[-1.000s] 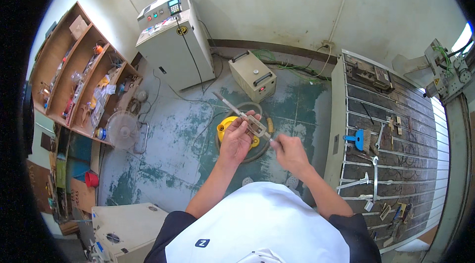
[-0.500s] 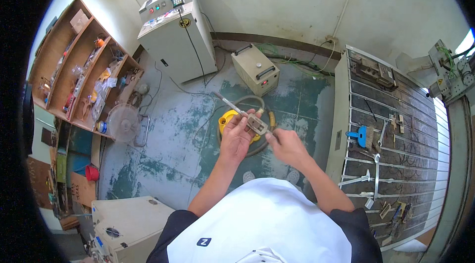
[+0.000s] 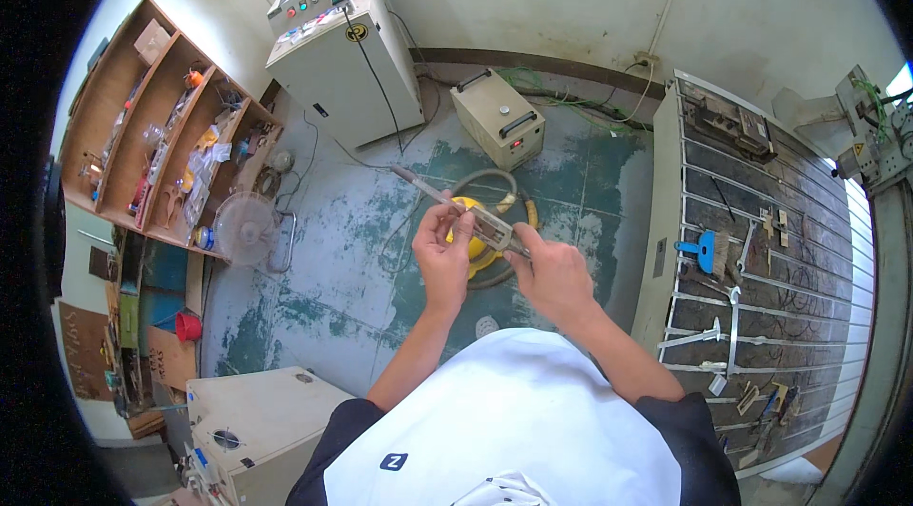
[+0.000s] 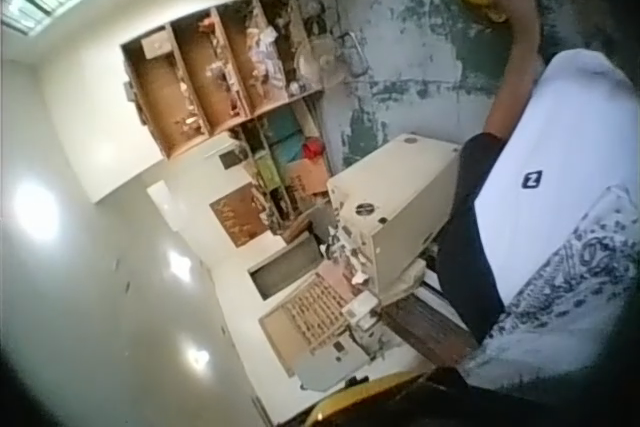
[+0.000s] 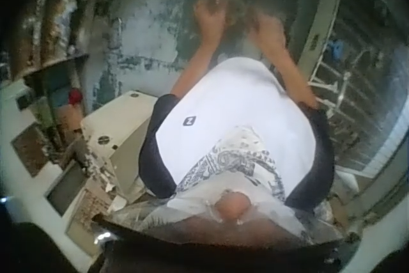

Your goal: The recorder cleans the workspace with a vacuum and then uses a tap handle to create threads in a metal workpiece secured in a vise.

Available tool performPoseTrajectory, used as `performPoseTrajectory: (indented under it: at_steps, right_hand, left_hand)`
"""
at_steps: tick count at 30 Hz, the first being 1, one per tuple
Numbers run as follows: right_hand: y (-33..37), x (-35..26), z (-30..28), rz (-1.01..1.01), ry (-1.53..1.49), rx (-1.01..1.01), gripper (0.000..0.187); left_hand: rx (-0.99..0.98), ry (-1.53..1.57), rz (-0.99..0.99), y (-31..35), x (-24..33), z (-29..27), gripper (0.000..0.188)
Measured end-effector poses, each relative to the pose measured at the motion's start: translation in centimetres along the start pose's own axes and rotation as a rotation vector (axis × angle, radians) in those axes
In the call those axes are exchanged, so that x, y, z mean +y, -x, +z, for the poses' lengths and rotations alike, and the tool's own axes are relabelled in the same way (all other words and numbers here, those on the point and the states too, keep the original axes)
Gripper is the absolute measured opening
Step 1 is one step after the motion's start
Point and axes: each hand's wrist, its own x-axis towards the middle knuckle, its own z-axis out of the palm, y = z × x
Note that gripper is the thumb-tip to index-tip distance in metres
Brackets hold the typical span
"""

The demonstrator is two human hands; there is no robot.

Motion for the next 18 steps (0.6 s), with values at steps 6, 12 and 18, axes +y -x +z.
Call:
performPoseTrajectory:
  at_steps: [6, 12, 18]
  right_hand:
    - [-0.1, 0.5, 0.3, 0.014, 0.016, -0.015, 0.023]
    - [-0.2, 0.6, 0.1, 0.005, 0.017, -0.030, 0.025]
    - [-0.5, 0.4, -0.6, 0.023, -0.012, -0.039, 0.026]
  left_hand:
    - [0.162, 0.029, 0.202, 0.6, 0.6, 0.5, 0.013]
    - [0.088, 0.014, 0.154, 0.2, 0.3, -0.4, 0.014]
    - [-0.041, -0.126, 0.183, -0.1, 2.4, -0.4, 0.013]
